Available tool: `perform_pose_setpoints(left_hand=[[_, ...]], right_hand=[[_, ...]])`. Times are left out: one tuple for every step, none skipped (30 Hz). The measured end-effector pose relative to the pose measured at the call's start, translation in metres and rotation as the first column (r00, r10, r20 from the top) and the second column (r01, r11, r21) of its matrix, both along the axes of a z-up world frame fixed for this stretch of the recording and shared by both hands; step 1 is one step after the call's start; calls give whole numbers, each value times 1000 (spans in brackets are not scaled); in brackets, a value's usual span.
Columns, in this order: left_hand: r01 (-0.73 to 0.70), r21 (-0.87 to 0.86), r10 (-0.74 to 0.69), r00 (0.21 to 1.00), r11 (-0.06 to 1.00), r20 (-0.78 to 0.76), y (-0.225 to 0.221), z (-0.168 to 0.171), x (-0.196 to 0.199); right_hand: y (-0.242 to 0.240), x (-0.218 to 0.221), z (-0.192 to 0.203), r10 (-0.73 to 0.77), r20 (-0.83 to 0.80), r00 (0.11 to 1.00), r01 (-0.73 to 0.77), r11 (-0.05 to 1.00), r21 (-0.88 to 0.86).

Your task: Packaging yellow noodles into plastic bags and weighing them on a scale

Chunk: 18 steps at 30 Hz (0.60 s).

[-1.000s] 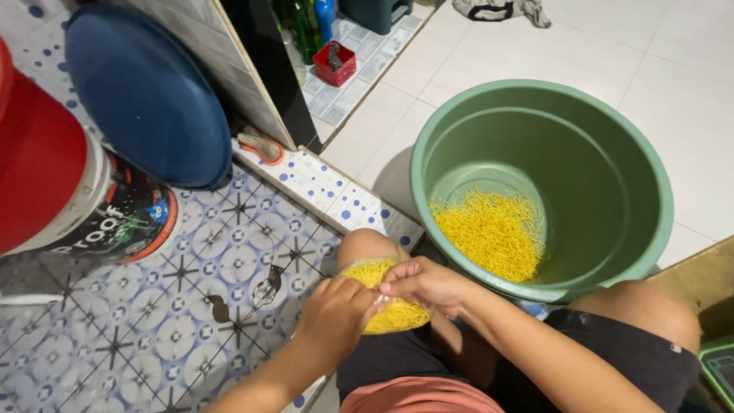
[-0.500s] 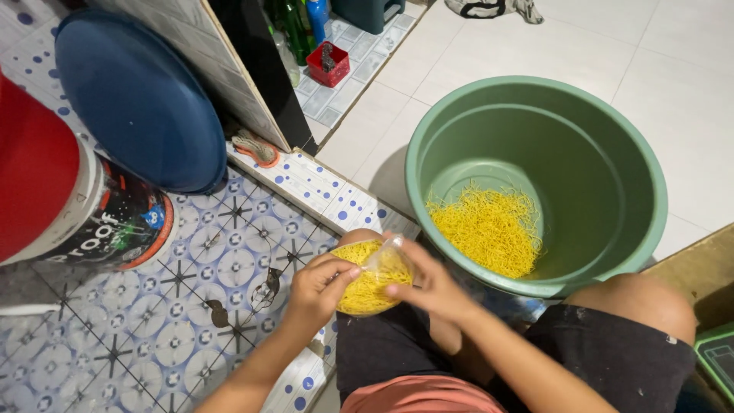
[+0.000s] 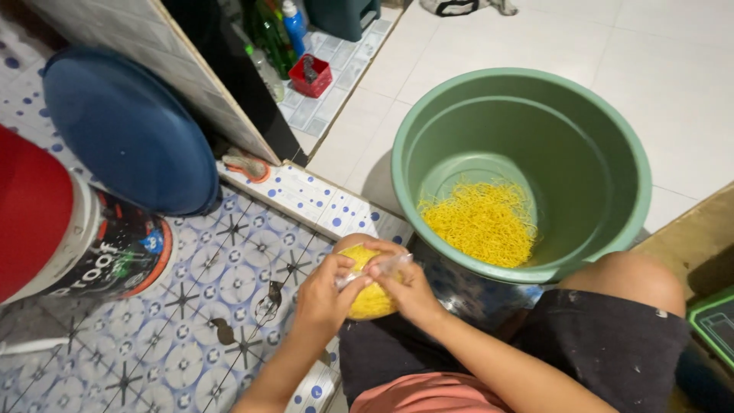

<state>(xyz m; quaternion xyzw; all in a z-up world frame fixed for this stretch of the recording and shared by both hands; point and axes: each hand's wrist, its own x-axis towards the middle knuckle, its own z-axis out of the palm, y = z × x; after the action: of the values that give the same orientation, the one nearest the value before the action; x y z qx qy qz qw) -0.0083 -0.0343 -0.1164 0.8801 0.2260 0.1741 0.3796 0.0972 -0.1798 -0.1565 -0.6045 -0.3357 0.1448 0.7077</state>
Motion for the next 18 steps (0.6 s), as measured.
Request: perform_pose_setpoints(left_hand=[[99,20,-91,969,995,-232,4,11,-1],[199,17,-170,876,980,-452,8,23,-2],[207,16,-178,876,978,-449,7,37,0],[250,134,-102,745,959,-659,5,51,1],[317,238,13,576,918,-817,3,65,1],[317,237,11,579,918,-815,9,66,0],[344,166,-48,534,924,-844,16,68,0],[365,94,-104,487,926,-867,23,69,-2],[363,95,-103,489,927,-866,25,79,-2],[291,-5,-178,571,957,-801,27,89,-2],[228,-112,-237,652,967,-720,30,99,-2],[228,-111,-236,652,967,-720,29,97,-5],[112,-236,-215,853,965,-475,28,95,-7],[38,-382,-121,973,923,-197,27,93,-9],[37,-381,-121,973,924,-198,24,83,-11],[51,-421,51,972,905,227,21,72,-13],[87,-449,228,768,889,599,18,62,-15],[83,-450,231,766,889,599,14,55,-18]], right_hand=[[0,-1,-2,32,-17,999,-33,999,-39],[-1,-3,-3,63,-37,997,-65,995,-78],[-1,-3,5,54,-34,998,-57,995,-79],[-1,-4,12,60,11,998,-57,987,-147],[-1,-6,20,68,54,996,-55,975,-214],[1,-7,13,67,57,996,-53,975,-217],[3,-9,5,55,67,996,-41,981,-192],[7,-11,-2,46,76,996,-33,986,-165],[7,-11,-6,48,78,996,-35,986,-166],[9,-12,-10,56,79,995,-45,990,-133],[11,-12,-14,63,81,995,-55,993,-100],[11,-11,-13,63,81,995,-55,994,-99],[11,-9,-12,56,63,996,-48,992,-114],[12,-8,-12,48,45,998,-42,991,-129],[11,-5,-9,48,44,998,-42,991,-127],[9,-3,-7,56,25,998,-50,980,-192],[7,-2,-5,63,5,998,-59,965,-256],[6,0,-2,67,6,998,-63,965,-256]])
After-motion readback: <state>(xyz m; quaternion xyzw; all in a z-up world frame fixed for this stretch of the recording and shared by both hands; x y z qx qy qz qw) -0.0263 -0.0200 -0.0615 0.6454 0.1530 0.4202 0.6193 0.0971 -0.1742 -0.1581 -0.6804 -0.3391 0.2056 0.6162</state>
